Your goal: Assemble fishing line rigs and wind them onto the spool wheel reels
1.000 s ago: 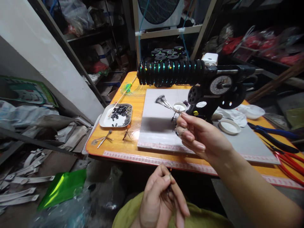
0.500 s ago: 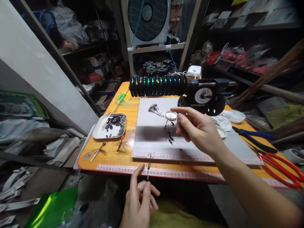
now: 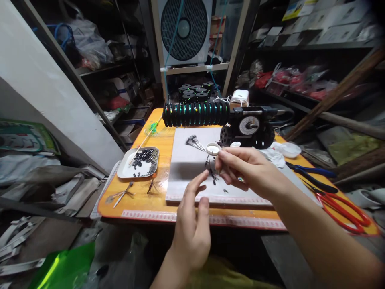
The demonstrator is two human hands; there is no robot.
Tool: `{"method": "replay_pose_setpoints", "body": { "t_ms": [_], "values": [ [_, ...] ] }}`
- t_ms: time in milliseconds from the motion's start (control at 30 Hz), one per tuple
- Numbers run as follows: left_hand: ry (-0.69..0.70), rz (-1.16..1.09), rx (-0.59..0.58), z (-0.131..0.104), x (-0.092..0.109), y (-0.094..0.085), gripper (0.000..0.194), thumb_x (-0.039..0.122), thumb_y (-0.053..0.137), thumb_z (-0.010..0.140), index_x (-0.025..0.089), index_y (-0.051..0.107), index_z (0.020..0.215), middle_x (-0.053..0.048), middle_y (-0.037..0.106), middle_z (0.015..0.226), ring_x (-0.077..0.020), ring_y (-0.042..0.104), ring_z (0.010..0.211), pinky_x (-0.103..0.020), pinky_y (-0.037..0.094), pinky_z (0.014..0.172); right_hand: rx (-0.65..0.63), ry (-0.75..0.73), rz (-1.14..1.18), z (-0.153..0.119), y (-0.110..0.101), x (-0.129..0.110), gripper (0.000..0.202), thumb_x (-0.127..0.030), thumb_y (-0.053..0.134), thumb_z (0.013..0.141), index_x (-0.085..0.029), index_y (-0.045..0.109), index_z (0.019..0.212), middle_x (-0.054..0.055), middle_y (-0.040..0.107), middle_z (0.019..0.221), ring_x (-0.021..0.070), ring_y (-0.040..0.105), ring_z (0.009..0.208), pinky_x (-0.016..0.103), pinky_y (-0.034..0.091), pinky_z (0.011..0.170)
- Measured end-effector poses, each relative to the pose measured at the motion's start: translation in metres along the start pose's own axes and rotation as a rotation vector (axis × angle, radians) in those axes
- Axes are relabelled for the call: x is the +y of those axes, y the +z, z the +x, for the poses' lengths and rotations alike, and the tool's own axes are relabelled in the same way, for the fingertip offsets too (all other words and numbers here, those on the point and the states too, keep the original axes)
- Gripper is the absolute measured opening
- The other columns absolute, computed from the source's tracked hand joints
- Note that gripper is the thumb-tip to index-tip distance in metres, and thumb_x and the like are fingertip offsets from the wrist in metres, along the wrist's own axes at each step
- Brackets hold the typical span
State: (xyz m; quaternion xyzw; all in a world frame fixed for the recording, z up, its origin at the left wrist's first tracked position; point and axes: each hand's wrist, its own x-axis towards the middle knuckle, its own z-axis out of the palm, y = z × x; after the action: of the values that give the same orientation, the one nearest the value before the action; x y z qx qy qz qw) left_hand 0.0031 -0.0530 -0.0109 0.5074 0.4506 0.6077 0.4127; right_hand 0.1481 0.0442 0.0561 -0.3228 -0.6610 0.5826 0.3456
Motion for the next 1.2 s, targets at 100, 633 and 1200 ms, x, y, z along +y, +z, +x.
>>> {"method": "replay_pose_setpoints", "body": {
  "t_ms": [100,633,1200],
  "values": [
    [-0.039,0.027,-0.112,0.016,-0.001,0.011,0.031,0.031,0.044,0.100,0.022,0.059,0.126,-0.009,0.061,0.127,-0.0220,0.053,0.119,-0.032,0.037,0.102,-0.061,0.049,0.157,-0.007,0.002,-0.002,0.033,-0.045,0.055,0.094,-0.016,0.063,0.079,-0.002,0.060,0.055,0.0024,0.036,0.033,0.014,0.023,0.032],
    [-0.591,-1.129,-0.373,-0.054,-0.051,0.029,0.038,0.043,0.035,0.102,0.014,0.054,0.085,-0.015,0.078,0.077,-0.0220,0.076,0.060,-0.023,0.054,0.050,-0.022,0.232,0.539,-0.007,0.014,0.023,0.041,-0.045,0.061,0.088,-0.018,0.043,0.063,-0.007,0.042,0.046,0.0003,0.021,0.033,0.011,0.015,0.031],
    [-0.281,-0.306,-0.198,-0.022,-0.010,0.011,0.049,0.040,0.039,0.101,0.014,0.039,0.143,-0.008,0.078,0.081,-0.0229,0.073,0.083,-0.041,0.048,0.094,-0.035,0.147,0.229,-0.016,0.006,0.017,0.031,-0.044,0.059,0.092,-0.015,0.072,0.091,-0.006,0.046,0.048,0.0023,0.032,0.041,0.013,0.025,0.040]
  ]
}}
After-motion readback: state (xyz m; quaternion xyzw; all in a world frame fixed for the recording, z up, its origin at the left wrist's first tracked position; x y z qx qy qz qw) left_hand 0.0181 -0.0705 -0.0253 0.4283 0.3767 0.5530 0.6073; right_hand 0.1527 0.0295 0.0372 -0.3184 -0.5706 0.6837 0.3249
